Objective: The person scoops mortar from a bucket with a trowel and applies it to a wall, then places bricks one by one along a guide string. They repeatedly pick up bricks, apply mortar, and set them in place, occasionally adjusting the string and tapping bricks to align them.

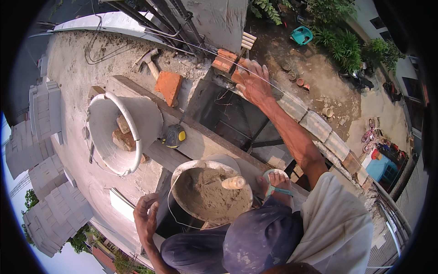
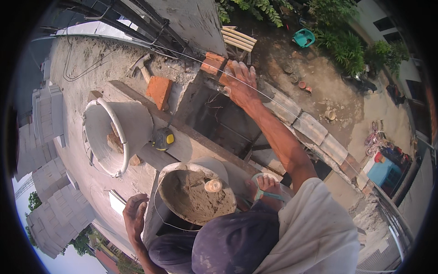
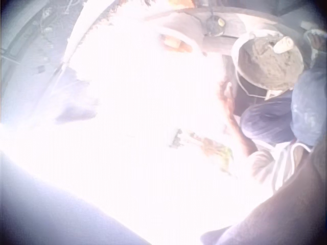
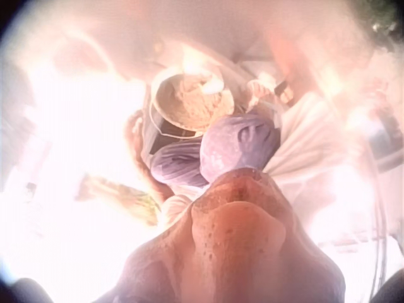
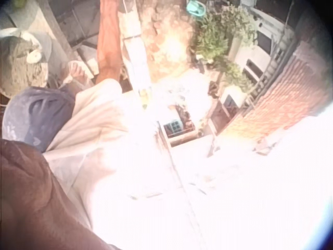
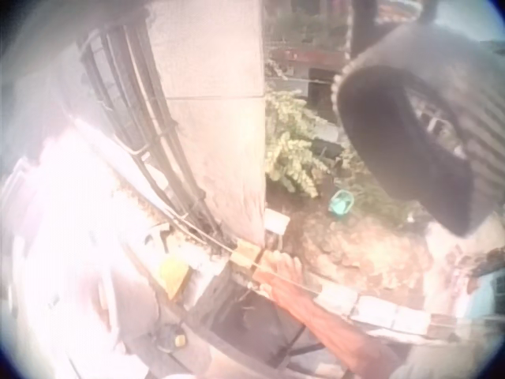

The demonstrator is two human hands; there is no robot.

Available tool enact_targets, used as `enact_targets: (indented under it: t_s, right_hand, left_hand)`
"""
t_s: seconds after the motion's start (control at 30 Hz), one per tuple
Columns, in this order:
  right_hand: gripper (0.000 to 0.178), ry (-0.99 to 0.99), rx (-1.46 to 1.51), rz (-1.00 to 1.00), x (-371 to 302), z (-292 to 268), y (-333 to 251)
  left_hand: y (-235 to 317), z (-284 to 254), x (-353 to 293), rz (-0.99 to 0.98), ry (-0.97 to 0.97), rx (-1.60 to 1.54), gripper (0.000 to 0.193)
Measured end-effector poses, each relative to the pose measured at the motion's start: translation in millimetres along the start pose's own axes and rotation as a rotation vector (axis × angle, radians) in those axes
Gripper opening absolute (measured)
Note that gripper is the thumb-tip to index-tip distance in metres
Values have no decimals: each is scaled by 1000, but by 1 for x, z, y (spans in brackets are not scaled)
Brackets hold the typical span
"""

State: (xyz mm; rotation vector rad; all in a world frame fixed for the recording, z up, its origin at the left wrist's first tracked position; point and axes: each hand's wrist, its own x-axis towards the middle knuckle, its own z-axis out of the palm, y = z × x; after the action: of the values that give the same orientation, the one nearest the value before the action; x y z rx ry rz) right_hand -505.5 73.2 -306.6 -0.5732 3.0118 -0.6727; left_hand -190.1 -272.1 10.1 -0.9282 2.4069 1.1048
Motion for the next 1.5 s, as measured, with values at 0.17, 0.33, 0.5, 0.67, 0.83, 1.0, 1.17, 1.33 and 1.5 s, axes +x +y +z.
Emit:
enact_targets:
  t_s: [0.17,0.33,0.5,0.67,0.83,1.0,1.17,1.33,1.5]
  right_hand:
    - [72,75,125,-56,16,14,-30]
    - [75,7,29,-64,15,35,-21]
    - [71,29,-23,-103,14,31,-16]
    - [60,-242,132,-61,24,-8,-35]
    - [33,-223,989,-382,-56,-160,-129]
    - [23,-389,457,-937,-111,-238,-182]
    - [19,-495,-329,-1311,-134,-214,-205]
    - [18,-493,-246,-1272,-133,-215,-211]
    - [28,-271,336,-968,-88,-211,-227]
  left_hand:
    - [-18,-1,11,-37,53,-22,22]
    - [-21,0,17,-70,37,37,24]
    - [-22,-3,23,-70,4,43,24]
    - [-13,-14,9,-74,-111,-2,60]
    - [-50,-4,-21,-160,-277,-222,100]
    - [-67,69,-39,-106,-247,-619,72]
    - [-101,124,-42,-28,169,-486,51]
    - [-115,162,-28,67,352,-937,48]
    - [-117,164,-19,55,409,-894,44]
